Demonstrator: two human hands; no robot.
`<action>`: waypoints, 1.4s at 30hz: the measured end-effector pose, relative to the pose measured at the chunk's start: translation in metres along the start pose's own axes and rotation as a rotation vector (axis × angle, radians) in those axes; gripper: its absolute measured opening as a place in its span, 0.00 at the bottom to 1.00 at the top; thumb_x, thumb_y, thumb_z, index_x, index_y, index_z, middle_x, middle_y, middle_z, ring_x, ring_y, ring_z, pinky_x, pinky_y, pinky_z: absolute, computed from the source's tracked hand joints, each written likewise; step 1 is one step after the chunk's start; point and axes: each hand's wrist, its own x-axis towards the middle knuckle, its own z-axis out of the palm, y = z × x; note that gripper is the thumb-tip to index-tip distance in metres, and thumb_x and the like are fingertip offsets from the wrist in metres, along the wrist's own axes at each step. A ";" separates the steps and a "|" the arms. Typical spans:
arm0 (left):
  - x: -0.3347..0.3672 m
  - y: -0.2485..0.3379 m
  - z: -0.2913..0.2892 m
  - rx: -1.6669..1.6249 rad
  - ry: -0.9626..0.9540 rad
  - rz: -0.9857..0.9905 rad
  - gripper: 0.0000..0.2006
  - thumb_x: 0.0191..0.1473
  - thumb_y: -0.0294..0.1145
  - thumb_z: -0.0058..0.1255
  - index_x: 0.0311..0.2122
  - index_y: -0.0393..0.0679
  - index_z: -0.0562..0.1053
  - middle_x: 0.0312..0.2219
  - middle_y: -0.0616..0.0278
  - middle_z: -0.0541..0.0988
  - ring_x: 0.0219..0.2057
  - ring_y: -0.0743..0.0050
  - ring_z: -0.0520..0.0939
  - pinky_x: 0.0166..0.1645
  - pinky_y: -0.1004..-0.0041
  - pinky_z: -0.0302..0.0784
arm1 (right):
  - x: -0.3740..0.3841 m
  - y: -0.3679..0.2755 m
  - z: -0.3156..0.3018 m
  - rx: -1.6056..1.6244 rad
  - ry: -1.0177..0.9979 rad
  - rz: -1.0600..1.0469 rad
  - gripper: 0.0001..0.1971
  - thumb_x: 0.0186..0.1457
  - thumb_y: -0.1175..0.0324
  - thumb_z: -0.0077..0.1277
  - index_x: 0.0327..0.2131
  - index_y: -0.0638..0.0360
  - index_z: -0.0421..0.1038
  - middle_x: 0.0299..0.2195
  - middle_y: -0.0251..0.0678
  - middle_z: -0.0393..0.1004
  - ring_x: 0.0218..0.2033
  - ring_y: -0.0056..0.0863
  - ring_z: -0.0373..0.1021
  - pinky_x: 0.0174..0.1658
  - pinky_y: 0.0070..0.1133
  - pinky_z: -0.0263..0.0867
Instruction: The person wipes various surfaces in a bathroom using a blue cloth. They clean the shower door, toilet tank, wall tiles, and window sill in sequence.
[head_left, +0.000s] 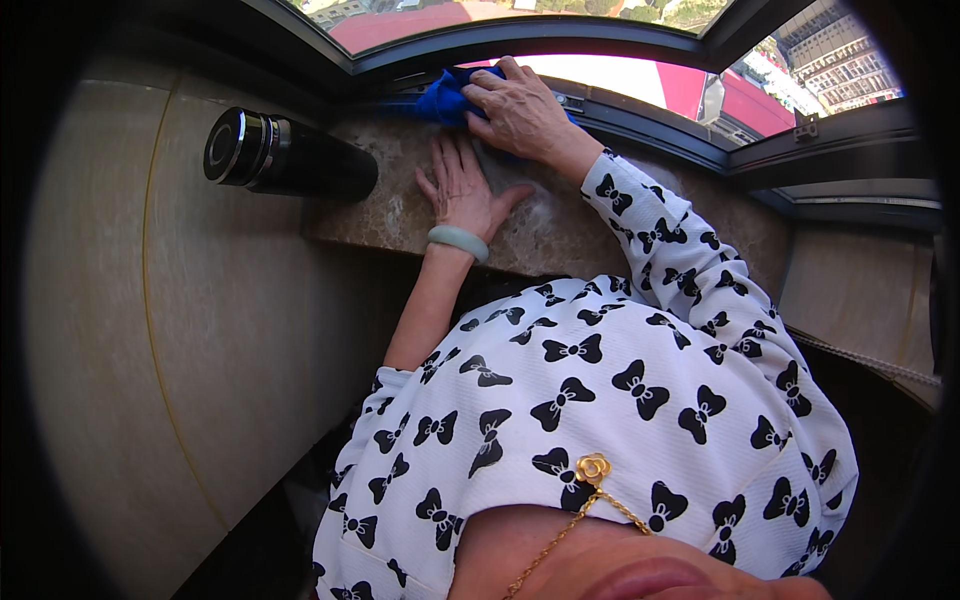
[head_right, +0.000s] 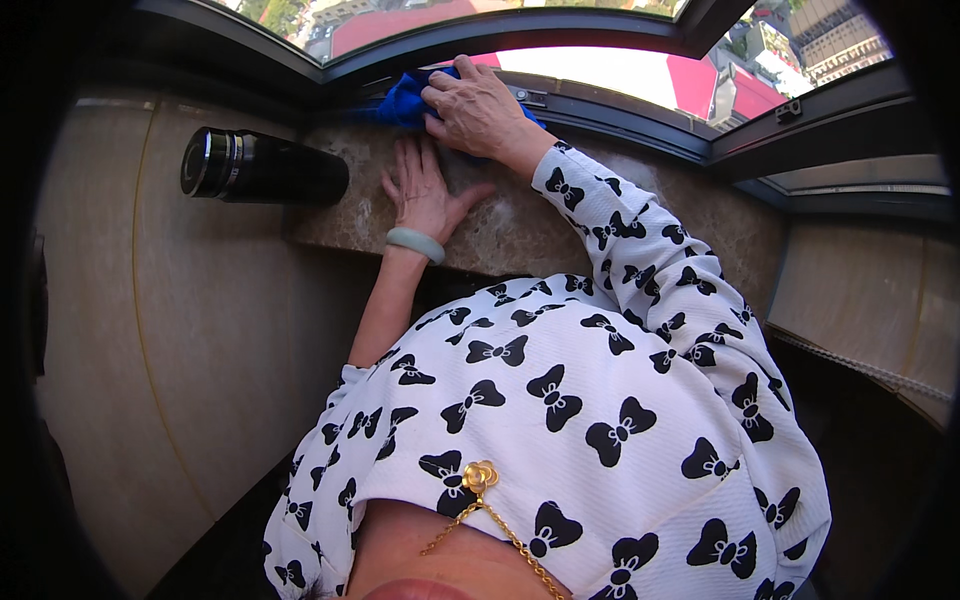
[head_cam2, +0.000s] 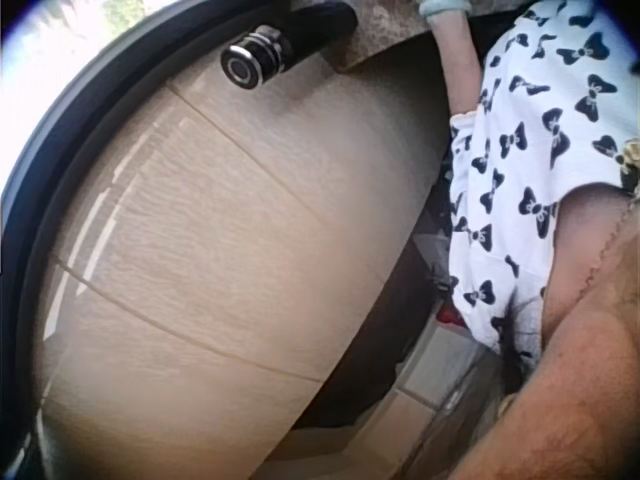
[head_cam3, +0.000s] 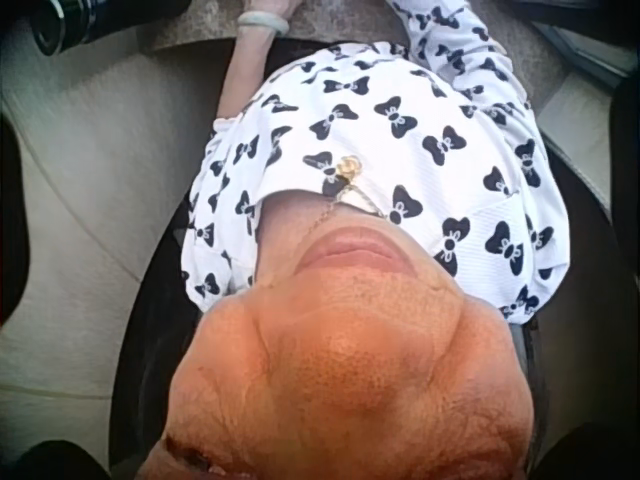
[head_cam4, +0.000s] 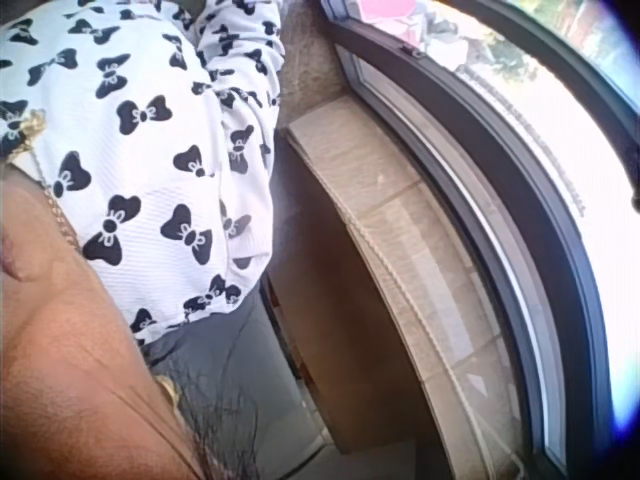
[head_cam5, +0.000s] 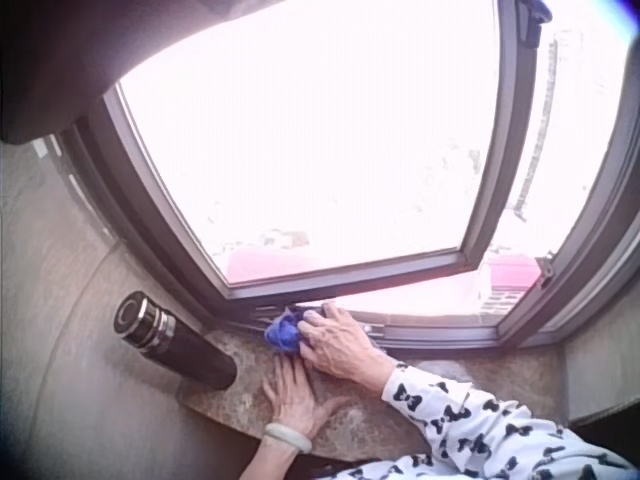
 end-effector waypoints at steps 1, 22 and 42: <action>0.001 -0.003 -0.003 -0.003 0.035 0.016 0.59 0.41 0.69 0.54 0.66 0.37 0.42 0.66 0.43 0.40 0.68 0.48 0.37 0.63 0.35 0.33 | -0.009 0.003 -0.007 -0.019 0.032 0.012 0.16 0.54 0.56 0.49 0.41 0.54 0.74 0.45 0.33 0.71 0.48 0.38 0.63 0.50 0.32 0.62; -0.093 0.100 -0.078 0.067 -0.045 -0.235 0.45 0.49 0.54 0.54 0.65 0.42 0.48 0.63 0.45 0.53 0.63 0.49 0.56 0.60 0.34 0.49 | 0.017 -0.080 -0.110 0.023 -0.150 -0.427 0.09 0.51 0.65 0.49 0.36 0.51 0.76 0.43 0.31 0.71 0.49 0.34 0.63 0.49 0.25 0.64; 0.046 0.142 -0.100 0.138 0.271 0.346 0.53 0.30 0.54 0.70 0.62 0.48 0.57 0.60 0.46 0.56 0.61 0.47 0.58 0.59 0.51 0.59 | -0.058 0.156 -0.138 -0.092 0.219 0.263 0.15 0.52 0.74 0.49 0.42 0.43 0.73 0.46 0.24 0.70 0.51 0.31 0.63 0.52 0.28 0.57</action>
